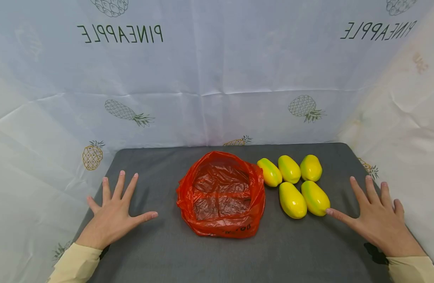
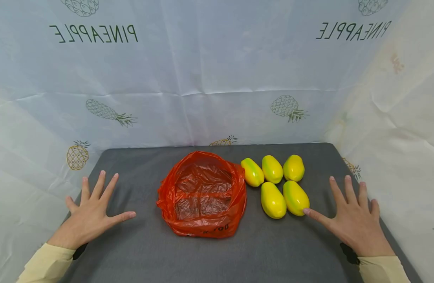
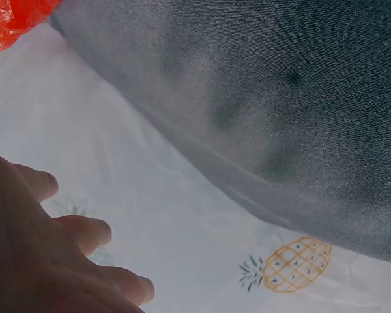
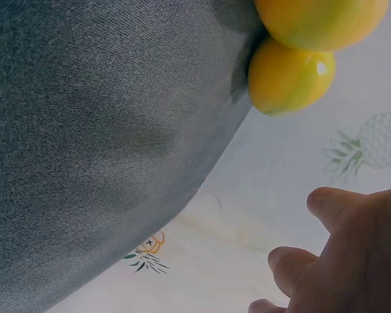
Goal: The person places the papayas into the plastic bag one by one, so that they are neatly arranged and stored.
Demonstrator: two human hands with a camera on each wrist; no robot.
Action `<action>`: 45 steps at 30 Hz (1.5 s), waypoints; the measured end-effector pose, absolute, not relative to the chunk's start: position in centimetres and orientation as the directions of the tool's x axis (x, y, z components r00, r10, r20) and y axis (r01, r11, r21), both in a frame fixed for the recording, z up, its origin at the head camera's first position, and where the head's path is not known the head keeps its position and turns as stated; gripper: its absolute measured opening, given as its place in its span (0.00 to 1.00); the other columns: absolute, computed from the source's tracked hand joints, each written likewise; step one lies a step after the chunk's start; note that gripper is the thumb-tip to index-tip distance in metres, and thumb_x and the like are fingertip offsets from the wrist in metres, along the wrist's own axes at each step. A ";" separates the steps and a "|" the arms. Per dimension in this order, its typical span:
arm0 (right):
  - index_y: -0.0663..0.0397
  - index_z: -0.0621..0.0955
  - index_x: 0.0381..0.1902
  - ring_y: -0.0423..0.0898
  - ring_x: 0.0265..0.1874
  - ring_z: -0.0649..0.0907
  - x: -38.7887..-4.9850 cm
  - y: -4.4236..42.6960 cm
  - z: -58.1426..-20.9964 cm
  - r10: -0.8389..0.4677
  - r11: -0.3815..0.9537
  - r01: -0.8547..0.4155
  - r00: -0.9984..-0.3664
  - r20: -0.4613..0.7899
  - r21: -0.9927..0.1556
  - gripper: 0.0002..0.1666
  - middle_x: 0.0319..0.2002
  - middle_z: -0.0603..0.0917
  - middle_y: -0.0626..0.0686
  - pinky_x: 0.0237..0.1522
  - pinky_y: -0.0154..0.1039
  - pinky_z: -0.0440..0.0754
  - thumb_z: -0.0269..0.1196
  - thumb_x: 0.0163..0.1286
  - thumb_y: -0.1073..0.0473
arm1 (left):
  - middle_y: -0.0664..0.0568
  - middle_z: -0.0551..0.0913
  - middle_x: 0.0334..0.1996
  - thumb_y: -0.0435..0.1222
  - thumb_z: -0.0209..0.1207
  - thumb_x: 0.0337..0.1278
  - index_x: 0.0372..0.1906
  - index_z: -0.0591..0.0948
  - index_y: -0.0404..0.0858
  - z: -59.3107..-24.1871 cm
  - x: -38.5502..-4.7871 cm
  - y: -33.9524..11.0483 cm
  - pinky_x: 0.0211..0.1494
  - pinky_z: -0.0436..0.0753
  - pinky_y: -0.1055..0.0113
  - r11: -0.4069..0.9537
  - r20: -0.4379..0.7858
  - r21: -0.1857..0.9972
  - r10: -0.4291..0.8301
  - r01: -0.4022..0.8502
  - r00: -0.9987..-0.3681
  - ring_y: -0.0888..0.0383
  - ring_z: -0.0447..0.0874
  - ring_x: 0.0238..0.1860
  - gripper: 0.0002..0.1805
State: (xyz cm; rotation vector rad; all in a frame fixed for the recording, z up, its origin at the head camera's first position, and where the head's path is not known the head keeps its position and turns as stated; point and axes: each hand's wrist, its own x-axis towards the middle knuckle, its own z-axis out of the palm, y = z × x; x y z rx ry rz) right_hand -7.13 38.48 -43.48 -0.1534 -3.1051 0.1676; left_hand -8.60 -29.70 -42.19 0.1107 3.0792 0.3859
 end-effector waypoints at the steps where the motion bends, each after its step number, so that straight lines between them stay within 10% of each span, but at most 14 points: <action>1: 0.51 0.36 0.89 0.88 0.79 0.36 -7.1 38.5 -43.5 0.100 0.989 0.097 -0.995 0.020 -0.110 0.79 0.84 0.34 0.78 0.65 0.89 0.43 0.61 0.64 0.14 | 0.43 0.23 0.89 0.78 0.64 0.52 0.90 0.35 0.56 -42.2 -8.6 -29.7 0.55 0.31 0.01 0.967 -0.028 0.246 0.075 0.066 -0.997 0.17 0.16 0.82 0.72; 28: 0.54 0.43 0.90 0.87 0.79 0.46 -8.4 36.7 -43.5 -0.016 0.961 0.007 -0.997 -0.082 -0.276 0.67 0.84 0.39 0.79 0.61 0.89 0.53 0.58 0.75 0.22 | 0.49 0.23 0.89 0.78 0.61 0.56 0.89 0.33 0.59 -42.6 -9.3 -27.3 0.65 0.40 0.05 0.934 -0.038 0.353 0.078 0.059 -0.996 0.23 0.20 0.86 0.70; 37: 0.59 0.50 0.89 0.88 0.71 0.61 -9.1 34.9 -43.4 -0.016 0.951 0.029 -0.989 -0.144 -0.309 0.64 0.81 0.51 0.83 0.60 0.88 0.63 0.53 0.76 0.20 | 0.40 0.37 0.90 0.78 0.55 0.62 0.90 0.37 0.52 -42.7 -10.2 -23.8 0.70 0.71 0.21 0.898 -0.035 0.435 0.093 0.068 -0.995 0.26 0.50 0.85 0.66; 45: 0.64 0.59 0.85 0.84 0.70 0.68 -9.7 33.5 -43.1 -0.002 0.949 0.041 -0.991 -0.136 -0.313 0.63 0.77 0.64 0.82 0.62 0.84 0.68 0.50 0.77 0.19 | 0.39 0.55 0.88 0.72 0.56 0.69 0.90 0.46 0.44 -43.1 -11.3 -20.6 0.74 0.76 0.31 0.792 -0.058 0.610 0.089 0.035 -0.994 0.34 0.70 0.80 0.60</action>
